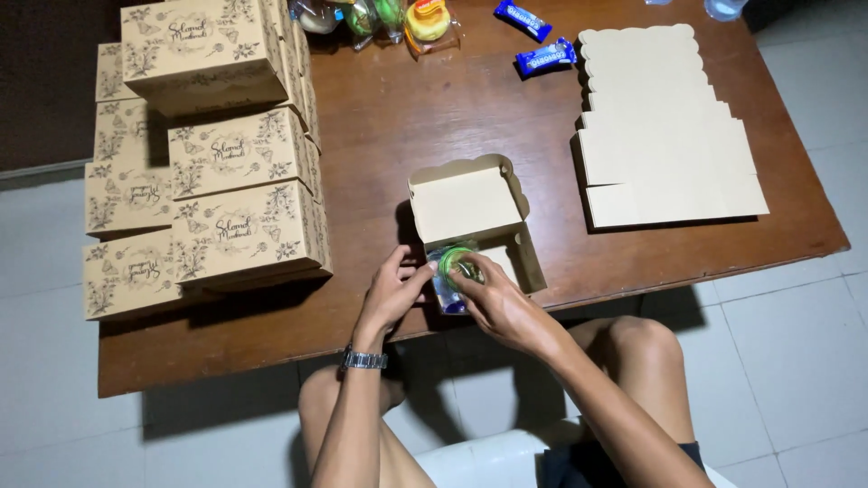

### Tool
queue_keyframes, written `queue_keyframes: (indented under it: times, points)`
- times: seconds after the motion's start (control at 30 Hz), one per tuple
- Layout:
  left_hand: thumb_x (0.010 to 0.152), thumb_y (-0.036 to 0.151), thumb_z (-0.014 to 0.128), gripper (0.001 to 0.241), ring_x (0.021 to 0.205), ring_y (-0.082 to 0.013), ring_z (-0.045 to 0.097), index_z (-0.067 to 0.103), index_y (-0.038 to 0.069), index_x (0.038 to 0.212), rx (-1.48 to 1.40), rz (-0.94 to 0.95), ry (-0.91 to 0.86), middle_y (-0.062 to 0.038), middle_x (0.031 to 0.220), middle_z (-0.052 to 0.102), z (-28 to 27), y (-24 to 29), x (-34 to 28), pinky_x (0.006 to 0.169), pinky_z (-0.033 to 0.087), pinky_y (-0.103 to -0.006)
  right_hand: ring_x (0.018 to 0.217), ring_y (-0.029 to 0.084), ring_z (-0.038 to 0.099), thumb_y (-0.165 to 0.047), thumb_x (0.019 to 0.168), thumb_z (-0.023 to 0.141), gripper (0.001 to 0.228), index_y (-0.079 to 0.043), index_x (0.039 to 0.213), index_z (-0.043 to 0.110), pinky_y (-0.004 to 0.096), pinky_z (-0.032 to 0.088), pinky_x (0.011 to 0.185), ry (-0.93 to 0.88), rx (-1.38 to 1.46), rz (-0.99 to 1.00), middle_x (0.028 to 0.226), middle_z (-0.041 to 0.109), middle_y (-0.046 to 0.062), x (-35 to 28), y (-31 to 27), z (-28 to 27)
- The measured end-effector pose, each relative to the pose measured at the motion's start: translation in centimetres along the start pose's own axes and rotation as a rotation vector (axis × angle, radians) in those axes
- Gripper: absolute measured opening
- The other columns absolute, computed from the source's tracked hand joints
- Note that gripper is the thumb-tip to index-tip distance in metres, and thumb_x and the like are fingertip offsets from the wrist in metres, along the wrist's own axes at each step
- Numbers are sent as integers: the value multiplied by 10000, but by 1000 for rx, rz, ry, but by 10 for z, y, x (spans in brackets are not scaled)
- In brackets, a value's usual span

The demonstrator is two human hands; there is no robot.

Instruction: Folding cardboard boxes and packing them with snack items like candies and jellies.

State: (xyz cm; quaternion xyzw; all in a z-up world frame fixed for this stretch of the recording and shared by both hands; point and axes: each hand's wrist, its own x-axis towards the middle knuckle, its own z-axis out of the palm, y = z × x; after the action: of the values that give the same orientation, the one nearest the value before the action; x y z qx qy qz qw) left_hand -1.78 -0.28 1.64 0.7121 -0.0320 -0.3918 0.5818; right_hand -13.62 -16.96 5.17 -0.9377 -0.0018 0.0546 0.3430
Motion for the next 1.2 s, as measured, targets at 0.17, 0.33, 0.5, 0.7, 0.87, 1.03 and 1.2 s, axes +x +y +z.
queue_keyframes:
  times: [0.17, 0.33, 0.5, 0.7, 0.87, 1.03, 1.2]
  points:
    - [875, 319, 763, 570, 1181, -389, 633, 581, 39, 1337, 13, 8, 8, -322, 1358, 571, 0, -2, 0, 812, 632, -433, 1246, 397, 559, -156, 803, 773, 519, -220, 1299, 634, 538, 538, 996, 74, -115, 129, 1327, 516, 108, 10, 30, 18]
    - [880, 340, 758, 578, 1179, -397, 645, 577, 56, 1350, 39, 4, 13, -320, 1333, 594, -1, 4, -2, 813, 631, -429, 1227, 370, 531, -275, 724, 892, 693, -255, 1357, 612, 579, 436, 1118, 16, -189, 203, 1297, 511, 80, 25, 44, 35]
    - [861, 412, 766, 694, 1157, -392, 662, 523, 50, 1400, 124, -56, 45, -356, 1278, 618, 2, 7, 2, 816, 644, -432, 1196, 384, 504, -224, 725, 895, 578, -178, 1262, 688, 550, 540, 1001, -13, -157, 122, 1251, 519, 101, 31, 33, 27]
    - [874, 364, 758, 597, 1145, -398, 666, 576, 59, 1354, 110, -18, 62, -343, 1296, 626, 4, 5, 1, 782, 636, -430, 1167, 387, 514, -323, 767, 853, 579, -191, 1298, 663, 495, 504, 949, -24, -200, 94, 1293, 514, 114, 24, 26, 11]
    - [880, 373, 740, 653, 1205, -412, 638, 532, 32, 1397, 125, -44, 63, -341, 1371, 577, 7, 10, -1, 830, 632, -446, 1108, 447, 617, -328, 851, 777, 489, -94, 1269, 684, 551, 526, 912, -1, 38, 48, 1244, 617, 214, 14, 19, -57]
    - [865, 380, 766, 657, 1108, -359, 687, 549, 45, 1386, 117, -61, 83, -303, 1328, 615, 6, 2, 3, 782, 650, -403, 996, 384, 731, -138, 895, 733, 277, -80, 1165, 747, 454, 594, 820, 189, 269, 14, 1082, 753, 216, 43, 130, -146]
    - [845, 531, 589, 622, 768, -285, 804, 609, 112, 1305, 253, 1, 233, -152, 1274, 710, 10, 11, 0, 625, 659, -319, 957, 159, 681, -253, 999, 697, 313, -70, 1253, 682, 310, 588, 574, 648, 164, 355, 1195, 725, 103, 95, 290, -243]
